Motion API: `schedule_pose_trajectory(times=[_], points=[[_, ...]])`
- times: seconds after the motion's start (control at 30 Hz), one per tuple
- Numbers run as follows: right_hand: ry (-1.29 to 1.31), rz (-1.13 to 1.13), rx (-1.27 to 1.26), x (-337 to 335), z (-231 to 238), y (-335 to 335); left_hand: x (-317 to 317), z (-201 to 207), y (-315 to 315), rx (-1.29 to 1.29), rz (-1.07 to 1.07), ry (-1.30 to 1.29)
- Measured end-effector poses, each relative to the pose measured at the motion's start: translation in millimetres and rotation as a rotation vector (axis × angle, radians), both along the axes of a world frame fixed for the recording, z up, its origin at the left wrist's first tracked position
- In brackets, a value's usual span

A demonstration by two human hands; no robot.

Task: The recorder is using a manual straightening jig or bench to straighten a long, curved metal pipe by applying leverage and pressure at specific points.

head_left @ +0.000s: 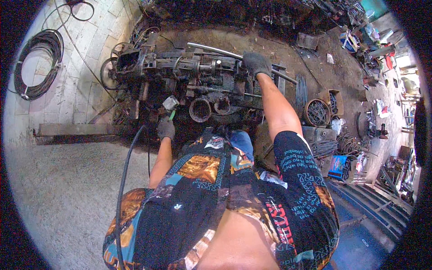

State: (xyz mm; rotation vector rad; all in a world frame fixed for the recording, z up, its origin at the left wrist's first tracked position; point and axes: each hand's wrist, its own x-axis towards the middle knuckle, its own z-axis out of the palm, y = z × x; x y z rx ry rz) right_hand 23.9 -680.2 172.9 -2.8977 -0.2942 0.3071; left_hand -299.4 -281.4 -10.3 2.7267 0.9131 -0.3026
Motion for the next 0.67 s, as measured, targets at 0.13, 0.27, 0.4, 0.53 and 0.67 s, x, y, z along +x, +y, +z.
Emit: schedule_pose_trajectory(times=[0.13, 0.27, 0.4, 0.53, 0.67], points=[[-0.007, -0.095, 0.051, -1, 2, 11, -11, -6, 14, 0.021, -0.114, -0.058], [0.006, -0.027, 0.020, -3, 8, 7, -1, 4, -1, -0.021, -0.023, -0.033], [0.033, 0.020, -0.064, -10, 23, 13, -6, 5, 6, -0.057, -0.053, -0.099], [0.028, 0.009, -0.064, -17, 36, 13, -1, 8, 1, 0.028, -0.095, -0.017], [0.026, 0.005, -0.015, -23, 49, 14, -1, 6, 5, 0.016, -0.075, 0.039]])
